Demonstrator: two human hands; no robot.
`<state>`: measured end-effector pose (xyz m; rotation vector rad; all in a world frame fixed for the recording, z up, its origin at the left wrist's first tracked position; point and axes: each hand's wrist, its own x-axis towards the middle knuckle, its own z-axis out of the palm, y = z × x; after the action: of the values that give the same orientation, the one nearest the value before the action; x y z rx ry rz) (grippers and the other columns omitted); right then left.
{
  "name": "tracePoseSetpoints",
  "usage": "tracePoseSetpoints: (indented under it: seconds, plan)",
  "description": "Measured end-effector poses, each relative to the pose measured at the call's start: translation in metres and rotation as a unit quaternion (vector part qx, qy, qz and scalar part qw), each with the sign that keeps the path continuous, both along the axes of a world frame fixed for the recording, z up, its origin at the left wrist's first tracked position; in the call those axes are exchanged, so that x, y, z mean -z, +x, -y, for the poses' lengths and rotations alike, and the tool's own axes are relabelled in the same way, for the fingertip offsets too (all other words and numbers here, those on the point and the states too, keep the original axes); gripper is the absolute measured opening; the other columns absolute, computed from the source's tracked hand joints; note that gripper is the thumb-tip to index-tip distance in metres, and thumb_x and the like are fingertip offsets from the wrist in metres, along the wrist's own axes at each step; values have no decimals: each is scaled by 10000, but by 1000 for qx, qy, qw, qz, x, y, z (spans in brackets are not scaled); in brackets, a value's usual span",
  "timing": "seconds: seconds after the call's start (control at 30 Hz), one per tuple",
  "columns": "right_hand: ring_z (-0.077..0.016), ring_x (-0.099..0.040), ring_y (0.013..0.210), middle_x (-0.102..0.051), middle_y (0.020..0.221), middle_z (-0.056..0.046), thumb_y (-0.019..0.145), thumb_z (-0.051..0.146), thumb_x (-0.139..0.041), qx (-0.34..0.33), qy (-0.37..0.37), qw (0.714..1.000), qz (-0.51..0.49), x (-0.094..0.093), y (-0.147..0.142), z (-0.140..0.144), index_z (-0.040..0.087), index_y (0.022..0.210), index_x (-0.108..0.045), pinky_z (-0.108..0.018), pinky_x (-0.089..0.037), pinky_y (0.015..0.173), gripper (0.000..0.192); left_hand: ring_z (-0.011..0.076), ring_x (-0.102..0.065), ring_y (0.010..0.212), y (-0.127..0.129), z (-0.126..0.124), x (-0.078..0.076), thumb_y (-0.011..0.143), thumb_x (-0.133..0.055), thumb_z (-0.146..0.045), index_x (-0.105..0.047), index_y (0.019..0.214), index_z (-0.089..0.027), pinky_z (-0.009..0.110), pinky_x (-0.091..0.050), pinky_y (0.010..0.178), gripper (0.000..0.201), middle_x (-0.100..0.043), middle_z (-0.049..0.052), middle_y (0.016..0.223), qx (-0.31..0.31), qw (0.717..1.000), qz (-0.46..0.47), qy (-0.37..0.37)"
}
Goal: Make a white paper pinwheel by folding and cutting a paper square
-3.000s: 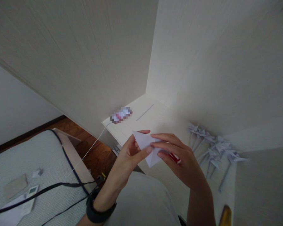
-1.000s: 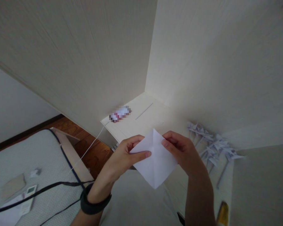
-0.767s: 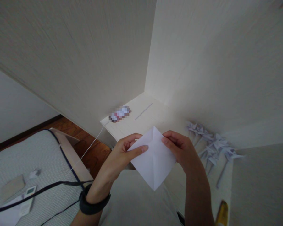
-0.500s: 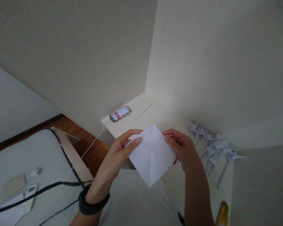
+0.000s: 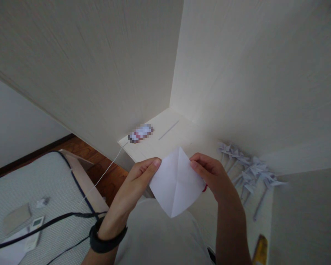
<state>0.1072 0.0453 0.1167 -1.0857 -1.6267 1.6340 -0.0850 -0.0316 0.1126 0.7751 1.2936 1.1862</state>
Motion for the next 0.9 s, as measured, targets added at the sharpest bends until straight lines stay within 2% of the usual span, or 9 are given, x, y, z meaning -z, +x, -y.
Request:
tracePoseSetpoints:
  seconds: [0.23, 0.33, 0.37, 0.5, 0.53, 0.6, 0.67, 0.8, 0.9]
  plan:
    - [-76, -397, 375, -432, 495, 77, 865, 428, -554, 46, 52, 998, 9, 2, 3, -4, 201, 712, -599, -194, -317, 359, 277, 130, -567, 646, -6, -3, -4, 767, -736, -407, -690, 765, -158, 226, -444, 619, 253, -628, -4, 670, 112, 993, 30, 10]
    - [-105, -478, 453, -495, 536, 54, 933, 465, -430, 79, 131, 978, 139, 16, 11, -17, 199, 821, -631, -217, -406, 443, 352, 83, -478, 522, -8, -4, -3, 775, -730, -409, -681, 731, -159, 191, -412, 510, 259, -560, -34, 598, 94, 995, 19, 28]
    - [-115, -544, 517, -563, 599, 38, 963, 441, -387, 80, 147, 960, 226, 25, 14, -23, 202, 886, -635, -227, -460, 506, 352, 73, -445, 496, -9, -5, -2, 786, -719, -416, -677, 722, -160, 180, -387, 467, 267, -537, -41, 587, 74, 996, 16, 38]
    - [-179, -662, 804, -690, 847, -50, 963, 291, -530, 77, 125, 918, 367, 82, 33, -39, 149, 929, -661, -345, -541, 788, 196, 57, -413, 469, -13, -6, -6, 828, -687, -388, -698, 758, -154, 156, -358, 412, 244, -507, -42, 592, -19, 998, 17, 62]
    - [-199, -663, 890, -694, 949, -69, 958, 278, -566, 73, 115, 905, 403, 99, 37, -40, 142, 973, -664, -384, -543, 829, 169, 55, -412, 463, -14, -7, -8, 831, -687, -369, -712, 789, -154, 156, -365, 413, 221, -513, -41, 594, -34, 997, 18, 65]
    - [-218, -653, 994, -643, 1194, -86, 957, 304, -594, 63, 89, 879, 464, 131, 46, -38, 174, 1172, -620, -422, -558, 849, 253, 55, -421, 460, -16, -9, -12, 820, -700, -330, -734, 850, -157, 158, -383, 420, 179, -548, -33, 613, -54, 996, 17, 75]
    - [-234, -648, 1027, -619, 1242, -101, 952, 303, -604, 61, 70, 855, 510, 158, 53, -33, 171, 1228, -594, -433, -560, 856, 306, 60, -445, 479, -16, -12, -16, 800, -719, -295, -748, 881, -166, 156, -402, 428, 155, -578, -24, 639, -65, 994, 16, 88]
    - [-240, -642, 1045, -613, 1254, -102, 949, 301, -608, 75, 75, 819, 563, 191, 64, -24, 172, 1234, -591, -441, -555, 867, 313, 63, -507, 543, -18, -15, -25, 784, -735, -253, -760, 921, -209, 132, -435, 450, 146, -631, -21, 718, -76, 990, 30, 115]
    - [-240, -643, 1044, -614, 1253, -98, 949, 302, -608, 71, 107, 820, 558, 203, 70, -24, 175, 1236, -589, -443, -556, 864, 314, 49, -507, 526, -21, -15, -34, 766, -744, -239, -772, 877, -213, 110, -426, 432, 117, -637, -27, 701, -90, 987, 45, 124]
